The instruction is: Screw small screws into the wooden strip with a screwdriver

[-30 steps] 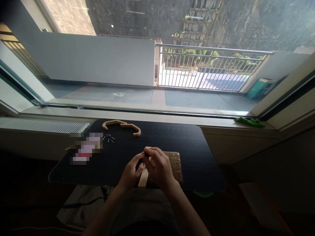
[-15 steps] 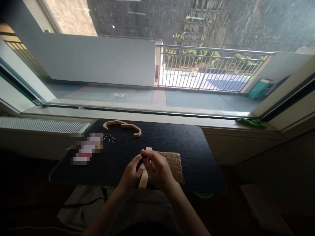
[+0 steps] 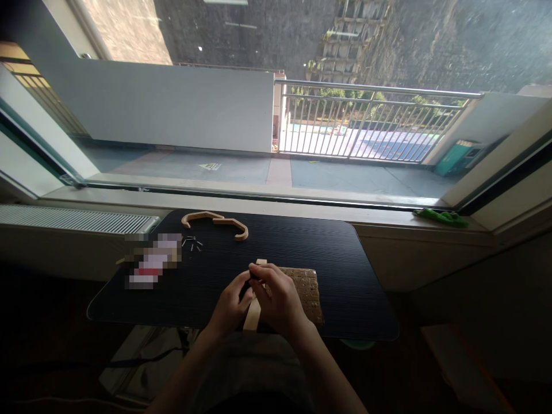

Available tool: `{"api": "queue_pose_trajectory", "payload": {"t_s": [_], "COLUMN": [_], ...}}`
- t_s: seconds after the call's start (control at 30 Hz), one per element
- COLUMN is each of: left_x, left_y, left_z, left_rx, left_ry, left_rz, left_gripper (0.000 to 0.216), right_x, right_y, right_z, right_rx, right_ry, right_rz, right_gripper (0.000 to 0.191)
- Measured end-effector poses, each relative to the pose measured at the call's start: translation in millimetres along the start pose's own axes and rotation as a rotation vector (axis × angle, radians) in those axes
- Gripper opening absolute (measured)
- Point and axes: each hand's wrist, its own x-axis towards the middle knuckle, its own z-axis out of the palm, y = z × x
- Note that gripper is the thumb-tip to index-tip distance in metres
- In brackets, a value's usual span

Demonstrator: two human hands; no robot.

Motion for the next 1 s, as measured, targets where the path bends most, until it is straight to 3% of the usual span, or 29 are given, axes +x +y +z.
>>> {"api": "queue_pose_trajectory", "payload": {"t_s": [0.7,1.0], "left_x": [-1.0,-0.9], "left_y": [-3.1,-1.9], "left_z": [1.5,0.8], "left_rx": [0.011,0.016], "left_ry": [-0.004,-0.004], "left_rz": [-0.006,0.001], "left_gripper": [0.042,0.041], "right_x": [0.0,-1.4], "right_y": [-2.4,-1.8], "right_z": [1.5,3.6], "right_rx": [-0.178,-0.154], "right_ry": [0.078,0.098], "right_rz": [-0.095,-0.111], "right_gripper": [0.029,0.032]}}
